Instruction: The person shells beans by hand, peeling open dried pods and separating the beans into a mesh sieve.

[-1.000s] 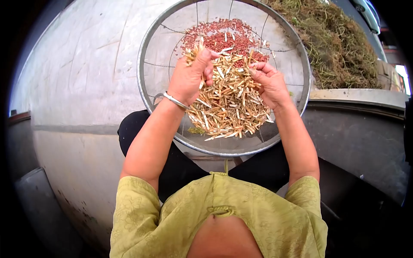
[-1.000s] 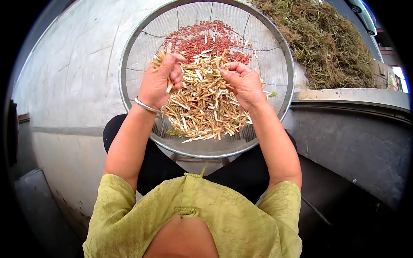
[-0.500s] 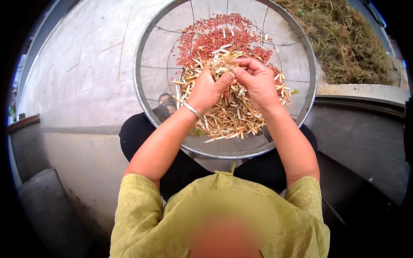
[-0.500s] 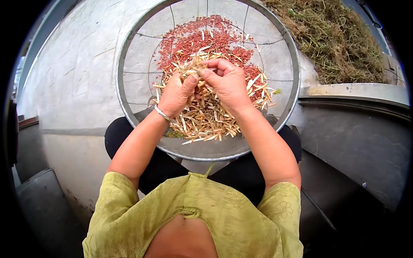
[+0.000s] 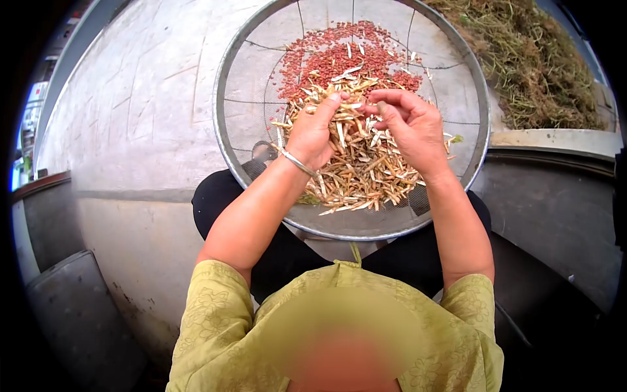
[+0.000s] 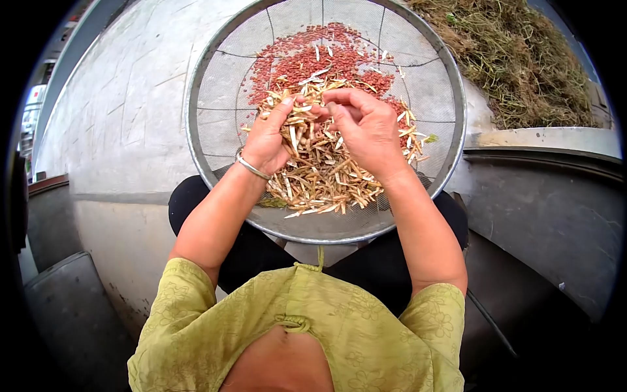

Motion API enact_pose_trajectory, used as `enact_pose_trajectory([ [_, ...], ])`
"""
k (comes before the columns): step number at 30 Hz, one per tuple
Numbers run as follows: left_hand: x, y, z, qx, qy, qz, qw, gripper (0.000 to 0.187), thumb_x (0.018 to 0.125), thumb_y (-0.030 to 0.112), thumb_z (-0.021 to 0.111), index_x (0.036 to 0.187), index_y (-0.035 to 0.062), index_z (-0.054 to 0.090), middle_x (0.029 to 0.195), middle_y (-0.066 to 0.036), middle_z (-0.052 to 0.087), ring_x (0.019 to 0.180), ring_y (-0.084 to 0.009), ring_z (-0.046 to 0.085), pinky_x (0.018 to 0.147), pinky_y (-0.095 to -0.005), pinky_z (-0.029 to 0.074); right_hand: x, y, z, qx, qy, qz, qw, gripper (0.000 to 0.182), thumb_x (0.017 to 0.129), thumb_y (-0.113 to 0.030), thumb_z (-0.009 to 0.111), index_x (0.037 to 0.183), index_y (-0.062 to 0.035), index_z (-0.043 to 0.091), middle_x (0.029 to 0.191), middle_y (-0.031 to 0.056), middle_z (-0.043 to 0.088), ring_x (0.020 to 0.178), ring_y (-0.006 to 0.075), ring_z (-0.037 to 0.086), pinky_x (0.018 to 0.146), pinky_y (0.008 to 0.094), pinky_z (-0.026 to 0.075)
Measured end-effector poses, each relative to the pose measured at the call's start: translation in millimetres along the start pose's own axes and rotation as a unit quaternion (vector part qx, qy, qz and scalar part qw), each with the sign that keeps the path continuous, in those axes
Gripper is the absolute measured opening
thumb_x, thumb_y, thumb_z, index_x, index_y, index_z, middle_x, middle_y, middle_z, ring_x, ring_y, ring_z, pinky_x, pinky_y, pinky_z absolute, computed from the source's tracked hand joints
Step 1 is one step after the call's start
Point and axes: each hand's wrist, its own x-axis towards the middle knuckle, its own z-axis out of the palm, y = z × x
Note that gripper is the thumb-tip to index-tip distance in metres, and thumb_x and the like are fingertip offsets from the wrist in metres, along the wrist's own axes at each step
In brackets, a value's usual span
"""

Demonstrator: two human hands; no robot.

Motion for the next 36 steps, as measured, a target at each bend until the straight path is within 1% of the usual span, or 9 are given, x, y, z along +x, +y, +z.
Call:
enact_pose_trajectory([
  [6,-2.7,0.5,5.1,-0.033,0.048,0.047,0.997,0.018,0.090,0.018,0.052,0.094,0.0017,0.055,0.089,-0.010,0.062,0.080,-0.0177,0.060,0.071,-0.0324,0.051,-9.4,-12.4,10.3,-0.261,-0.020,-0.163,0.951,0.012,0.079,-0.003,0.063,0.091,-0.0014,0.064,0.081,0.0061,0.063,0.064,0.0090,0.059,0.056,0.0222,0.048],
  [10,1.2,-7.2,0.4,-0.025,0.043,0.048,0.998,0.018,0.089,0.018,0.054,0.094,0.0018,0.056,0.089,-0.007,0.061,0.082,-0.0145,0.057,0.072,-0.0302,0.048,-9.7,-5.2,23.9,-0.275,-0.029,-0.169,0.946,0.009,0.073,0.000,0.065,0.081,-0.0017,0.061,0.077,0.0077,0.061,0.061,0.0159,0.059,0.058,0.0253,0.049],
  [14,-0.5,-4.9,-2.1,-0.010,0.038,0.064,0.997,0.016,0.090,0.015,0.051,0.097,0.0020,0.057,0.089,-0.007,0.061,0.083,-0.0145,0.057,0.073,-0.0297,0.047,-3.4,1.0,17.9,-0.303,-0.107,-0.318,0.892,0.008,0.071,0.001,0.063,0.078,-0.0024,0.060,0.071,0.0071,0.058,0.059,0.0209,0.057,0.063,0.0304,0.050],
  [15,-2.6,-2.0,-0.4,-0.019,0.020,0.068,0.997,0.017,0.091,0.015,0.050,0.099,0.0018,0.057,0.089,-0.008,0.061,0.083,-0.0158,0.058,0.074,-0.0300,0.049,-4.8,-0.4,15.7,-0.294,-0.126,-0.329,0.889,0.005,0.077,0.003,0.062,0.079,-0.0008,0.062,0.071,0.0059,0.059,0.061,0.0110,0.058,0.058,0.0246,0.049],
  [20,-12.7,9.2,1.7,-0.036,-0.079,0.057,0.995,0.024,0.091,0.014,0.047,0.110,-0.0015,0.049,0.091,-0.013,0.061,0.083,-0.0228,0.062,0.073,-0.0330,0.054,-15.3,-17.8,7.4,-0.086,-0.024,-0.087,0.992,0.011,0.088,-0.005,0.053,0.087,0.0005,0.062,0.073,0.0037,0.061,0.051,0.0052,0.053,0.046,0.0175,0.043],
  [24,-8.0,4.5,-0.8,0.006,-0.079,0.076,0.994,0.022,0.091,0.017,0.049,0.107,0.0024,0.048,0.081,-0.006,0.054,0.071,-0.0171,0.055,0.062,-0.0281,0.049,-3.7,-15.5,-11.6,-0.379,0.043,-0.191,0.904,0.021,0.092,-0.016,0.047,0.097,0.0000,0.060,0.082,0.0077,0.063,0.062,0.0088,0.058,0.052,0.0183,0.045],
  [26,-6.4,-0.1,1.8,0.002,-0.053,0.080,0.995,0.018,0.091,0.017,0.050,0.104,0.0037,0.048,0.077,-0.004,0.051,0.064,-0.0152,0.051,0.057,-0.0268,0.046,3.2,-4.2,-8.8,-0.283,0.071,-0.193,0.937,0.027,0.093,-0.020,0.044,0.110,-0.0007,0.053,0.099,0.0100,0.058,0.083,0.0126,0.055,0.067,0.0232,0.045],
  [30,-0.6,-15.5,3.3,0.053,-0.028,0.114,0.992,0.018,0.091,0.018,0.050,0.104,0.0045,0.050,0.081,-0.004,0.056,0.069,-0.0127,0.055,0.060,-0.0249,0.048,-2.2,10.8,19.9,0.076,-0.009,0.099,0.992,0.050,0.093,-0.033,0.044,0.132,-0.0031,0.036,0.124,0.0124,0.047,0.112,0.0160,0.045,0.089,0.0312,0.039],
  [36,-1.3,-33.0,4.3,0.031,0.055,0.027,0.998,0.053,0.092,0.021,0.050,0.134,0.0080,0.020,0.102,-0.007,0.056,0.090,-0.0157,0.055,0.078,-0.0281,0.047,-7.4,29.6,46.4,-0.165,0.004,-0.159,0.973,0.059,0.091,-0.027,0.043,0.134,0.0077,0.022,0.135,0.0262,0.031,0.128,0.0356,0.030,0.105,0.0388,0.023],
])
